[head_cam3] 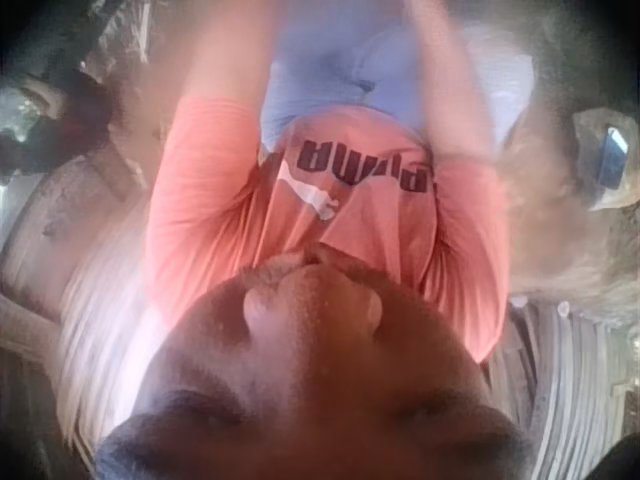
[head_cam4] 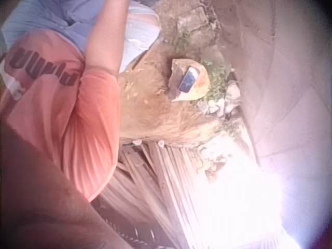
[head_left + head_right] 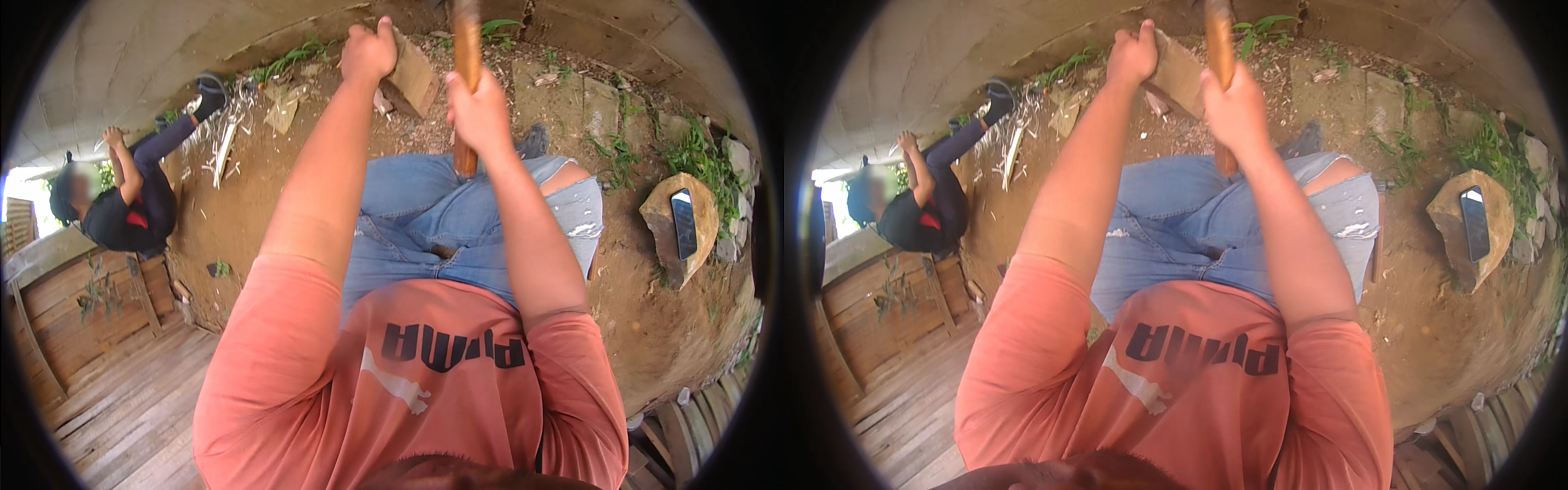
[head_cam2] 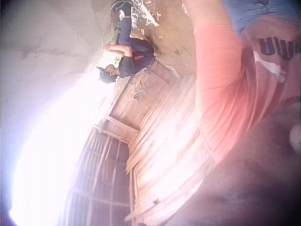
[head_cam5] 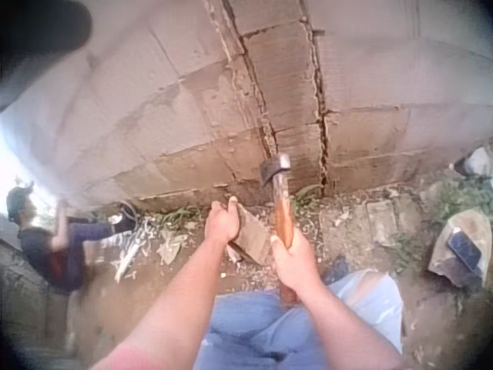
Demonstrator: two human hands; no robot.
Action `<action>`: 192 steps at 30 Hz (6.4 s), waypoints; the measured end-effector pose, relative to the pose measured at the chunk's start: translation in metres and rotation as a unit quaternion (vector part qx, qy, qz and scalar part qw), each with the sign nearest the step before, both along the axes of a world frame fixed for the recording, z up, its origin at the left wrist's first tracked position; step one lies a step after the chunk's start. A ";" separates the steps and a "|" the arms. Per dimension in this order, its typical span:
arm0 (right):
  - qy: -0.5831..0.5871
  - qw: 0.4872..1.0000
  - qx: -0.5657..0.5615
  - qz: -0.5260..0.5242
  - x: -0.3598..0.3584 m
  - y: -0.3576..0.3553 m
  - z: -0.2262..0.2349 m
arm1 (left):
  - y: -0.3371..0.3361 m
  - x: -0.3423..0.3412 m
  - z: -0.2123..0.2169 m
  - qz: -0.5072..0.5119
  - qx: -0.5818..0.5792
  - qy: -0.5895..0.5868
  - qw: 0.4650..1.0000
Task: The person sits on the ground and uses a hammer and a chisel to split a piece of wood. They repeatedly strike the chisel with the hammer to drive it into the wood, eventually splitting the piece into smaller sections.
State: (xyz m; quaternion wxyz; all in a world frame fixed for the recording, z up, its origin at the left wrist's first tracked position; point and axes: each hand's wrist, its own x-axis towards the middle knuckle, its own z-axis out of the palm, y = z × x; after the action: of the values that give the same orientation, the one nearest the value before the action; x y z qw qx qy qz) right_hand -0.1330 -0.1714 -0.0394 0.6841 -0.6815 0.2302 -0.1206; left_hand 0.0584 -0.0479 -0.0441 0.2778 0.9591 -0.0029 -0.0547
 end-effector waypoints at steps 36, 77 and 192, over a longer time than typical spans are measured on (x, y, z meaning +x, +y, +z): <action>0.200 0.954 -0.200 0.096 -0.006 0.000 -0.068 | 0.002 0.004 0.004 0.016 0.016 -0.015 1.000; 0.194 0.947 -0.221 0.127 -0.005 0.000 -0.050 | -0.002 0.000 0.005 0.000 0.002 0.012 1.000; 0.198 0.953 -0.209 0.098 0.010 -0.011 -0.064 | 0.000 0.007 -0.009 0.008 -0.049 -0.007 0.999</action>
State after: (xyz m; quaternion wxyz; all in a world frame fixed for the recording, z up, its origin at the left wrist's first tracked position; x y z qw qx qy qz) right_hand -0.1229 -0.1822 -0.1030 0.4752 -0.8389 0.2623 0.0393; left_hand 0.0649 -0.0484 -0.0532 0.3250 0.9446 -0.0003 -0.0455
